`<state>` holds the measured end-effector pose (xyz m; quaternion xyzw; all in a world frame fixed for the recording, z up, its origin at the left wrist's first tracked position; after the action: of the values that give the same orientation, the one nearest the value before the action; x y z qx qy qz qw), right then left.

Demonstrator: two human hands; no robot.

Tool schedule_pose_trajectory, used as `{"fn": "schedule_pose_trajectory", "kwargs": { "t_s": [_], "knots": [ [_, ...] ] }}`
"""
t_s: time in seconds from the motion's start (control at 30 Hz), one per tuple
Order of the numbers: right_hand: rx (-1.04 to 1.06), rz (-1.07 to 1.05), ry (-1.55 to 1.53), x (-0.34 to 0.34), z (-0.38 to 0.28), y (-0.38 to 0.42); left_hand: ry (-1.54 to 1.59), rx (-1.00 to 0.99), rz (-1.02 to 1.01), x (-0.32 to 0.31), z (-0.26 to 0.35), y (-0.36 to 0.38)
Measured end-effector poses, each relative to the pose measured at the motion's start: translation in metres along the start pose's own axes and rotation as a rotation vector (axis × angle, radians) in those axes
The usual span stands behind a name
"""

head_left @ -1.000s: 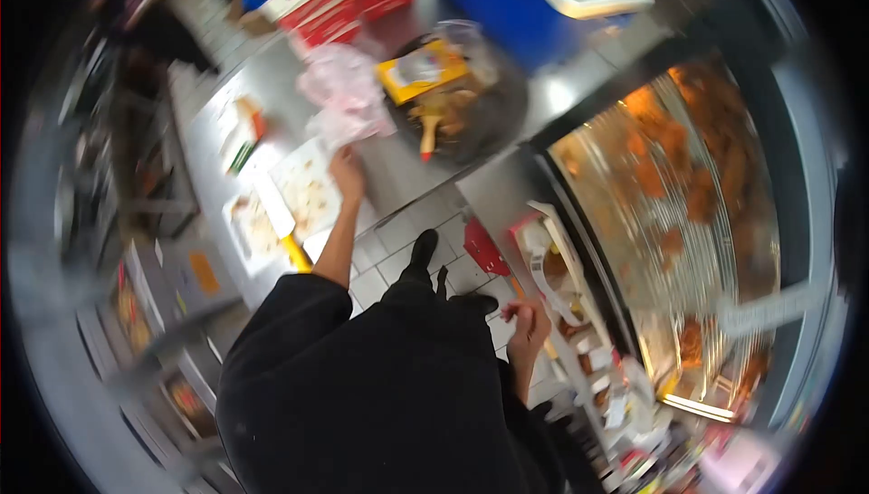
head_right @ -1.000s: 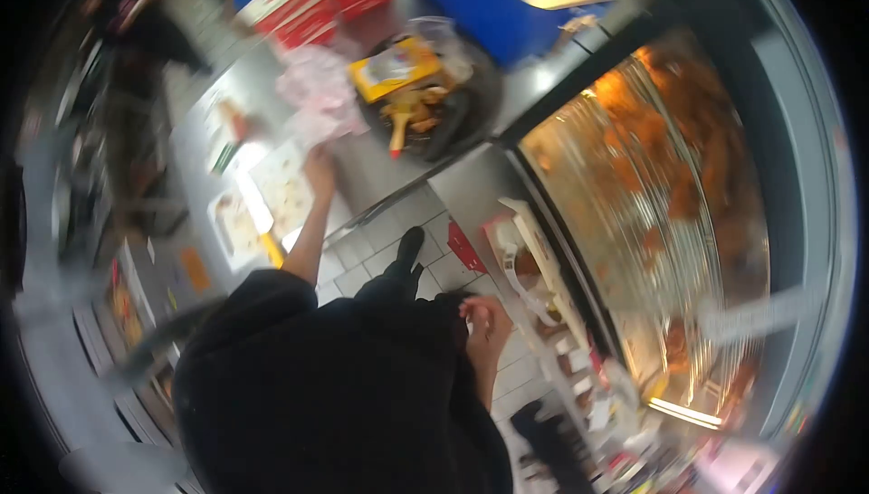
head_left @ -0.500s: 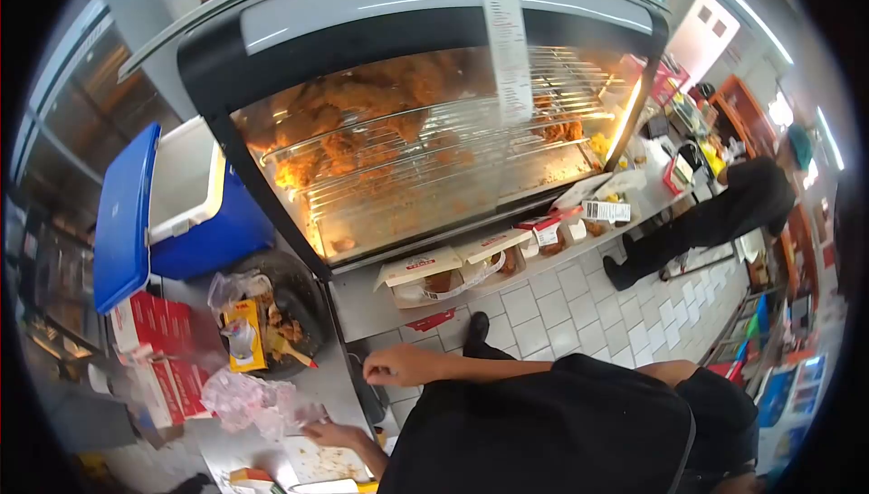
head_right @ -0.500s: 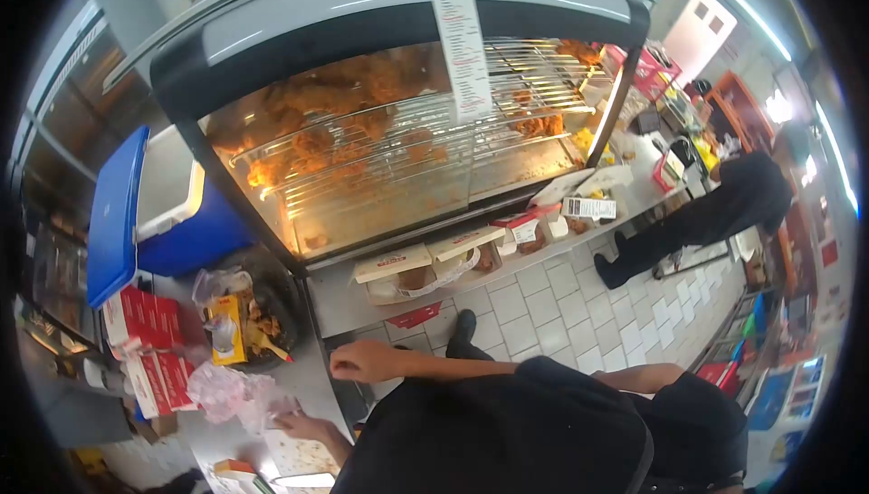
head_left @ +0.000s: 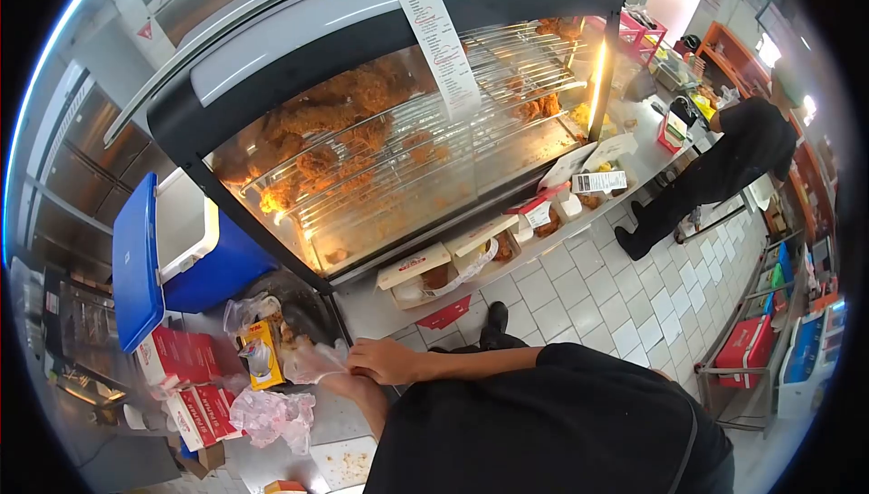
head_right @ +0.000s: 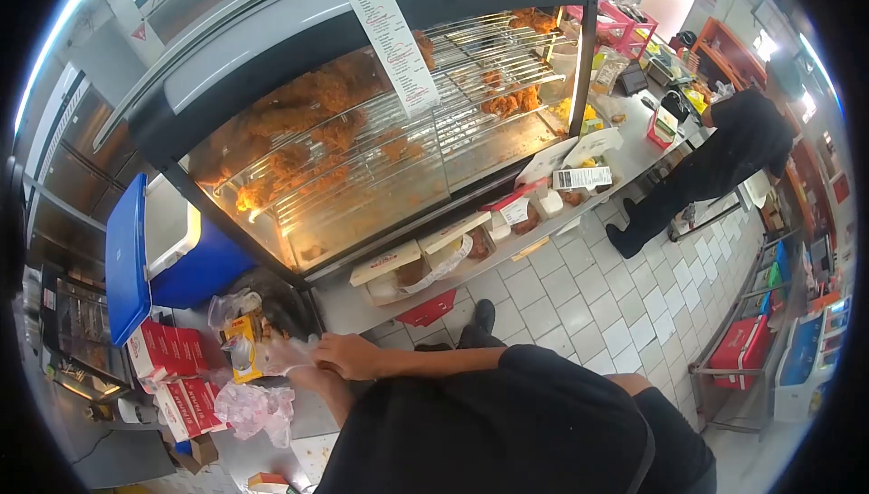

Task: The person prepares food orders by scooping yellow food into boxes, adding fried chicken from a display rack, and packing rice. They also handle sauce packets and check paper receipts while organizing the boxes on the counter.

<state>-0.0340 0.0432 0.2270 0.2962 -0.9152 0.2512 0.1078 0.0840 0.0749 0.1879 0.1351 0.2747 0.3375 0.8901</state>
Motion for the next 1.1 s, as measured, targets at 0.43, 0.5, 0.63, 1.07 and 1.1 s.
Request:
{"fn": "schedule_pose_trajectory", "kwargs": {
  "t_s": [0.43, 0.5, 0.63, 1.07, 1.1],
  "knots": [
    [0.062, -0.126, -0.112, -0.015, -0.002, -0.010, 0.362, -0.042, 0.087, -0.018, 0.033, -0.004],
    [0.110, -0.198, -0.136, -0.025, 0.000, -0.011, 0.406, -0.058, 0.104, -0.005, 0.032, -0.008],
    [0.115, -0.506, -0.098, -0.050, 0.019, -0.014, 0.568, -0.109, 0.135, 0.020, 0.021, -0.016],
    [0.084, -0.233, 0.225, -0.063, 0.005, -0.013, 1.397, -0.037, -0.775, 0.137, -0.059, -0.130],
    [0.083, -0.227, 0.233, -0.056, 0.005, -0.012, 0.935, -0.103, -0.750, 0.097, -0.029, -0.103]
  ]
}}
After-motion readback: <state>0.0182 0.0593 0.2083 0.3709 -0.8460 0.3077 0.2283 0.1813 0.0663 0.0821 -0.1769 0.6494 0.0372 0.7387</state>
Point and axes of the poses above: each hand's wrist, its own y-axis away from the middle knuckle, its own x-axis out of the back of the hand, z = x × y, the point moved 4 cm from there along -y, towards the middle knuckle, and after that the axes turned 5 degrees about -y, right-handed, at the moved point
